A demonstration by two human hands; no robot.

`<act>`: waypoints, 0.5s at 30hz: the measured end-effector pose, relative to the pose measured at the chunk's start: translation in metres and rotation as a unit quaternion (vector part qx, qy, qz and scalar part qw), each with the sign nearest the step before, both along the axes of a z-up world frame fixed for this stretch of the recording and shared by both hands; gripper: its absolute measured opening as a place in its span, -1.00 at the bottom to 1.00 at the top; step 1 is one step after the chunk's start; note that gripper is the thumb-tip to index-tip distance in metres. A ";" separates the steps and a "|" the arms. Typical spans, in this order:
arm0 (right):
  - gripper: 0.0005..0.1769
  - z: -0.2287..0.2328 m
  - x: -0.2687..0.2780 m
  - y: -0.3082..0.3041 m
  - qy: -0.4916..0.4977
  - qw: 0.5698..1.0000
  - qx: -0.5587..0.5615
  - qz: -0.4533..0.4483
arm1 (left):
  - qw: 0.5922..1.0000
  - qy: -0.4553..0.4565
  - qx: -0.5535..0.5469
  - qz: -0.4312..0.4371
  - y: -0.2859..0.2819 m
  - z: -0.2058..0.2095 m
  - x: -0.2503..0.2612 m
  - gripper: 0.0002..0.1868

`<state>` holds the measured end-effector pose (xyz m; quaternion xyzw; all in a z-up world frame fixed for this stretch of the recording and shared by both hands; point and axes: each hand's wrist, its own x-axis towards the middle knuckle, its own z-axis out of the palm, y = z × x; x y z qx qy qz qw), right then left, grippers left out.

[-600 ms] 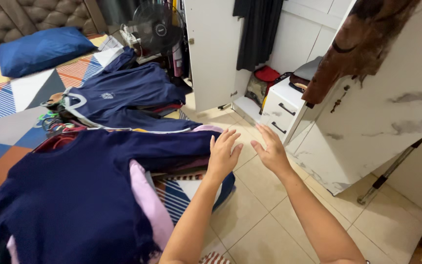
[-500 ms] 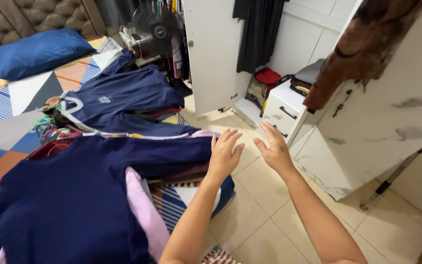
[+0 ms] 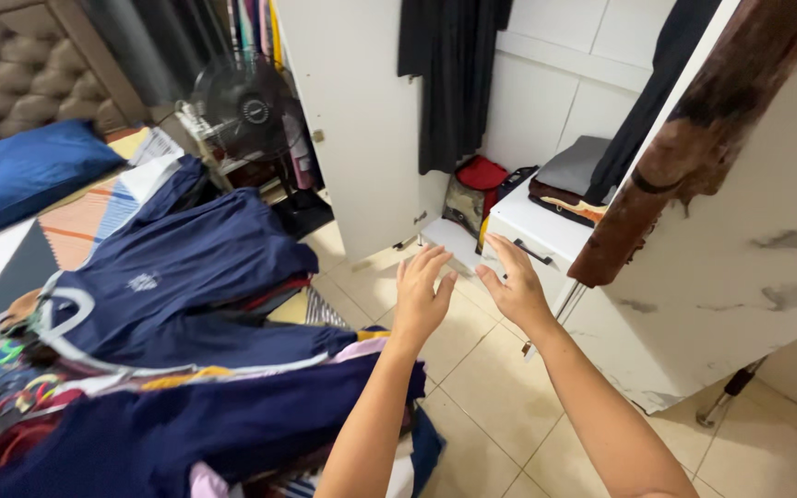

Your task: The person removes garments from hangers, spreads them on a bed, and places some of the garments back onto hangers.

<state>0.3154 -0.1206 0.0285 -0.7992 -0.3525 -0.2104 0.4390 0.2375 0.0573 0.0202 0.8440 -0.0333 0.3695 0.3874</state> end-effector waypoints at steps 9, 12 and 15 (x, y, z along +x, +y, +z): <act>-0.41 -0.005 0.105 0.013 0.001 1.000 0.019 -0.006 | 0.999 -0.046 0.001 0.003 -0.002 -0.005 0.118 -0.66; -0.43 0.002 0.135 0.017 -0.008 1.000 0.026 -0.007 | 0.999 -0.030 -0.028 -0.001 -0.007 0.006 0.151 -0.66; -0.45 0.006 0.161 0.025 0.006 0.998 0.057 0.001 | 0.999 -0.036 -0.024 0.009 -0.006 0.013 0.177 -0.68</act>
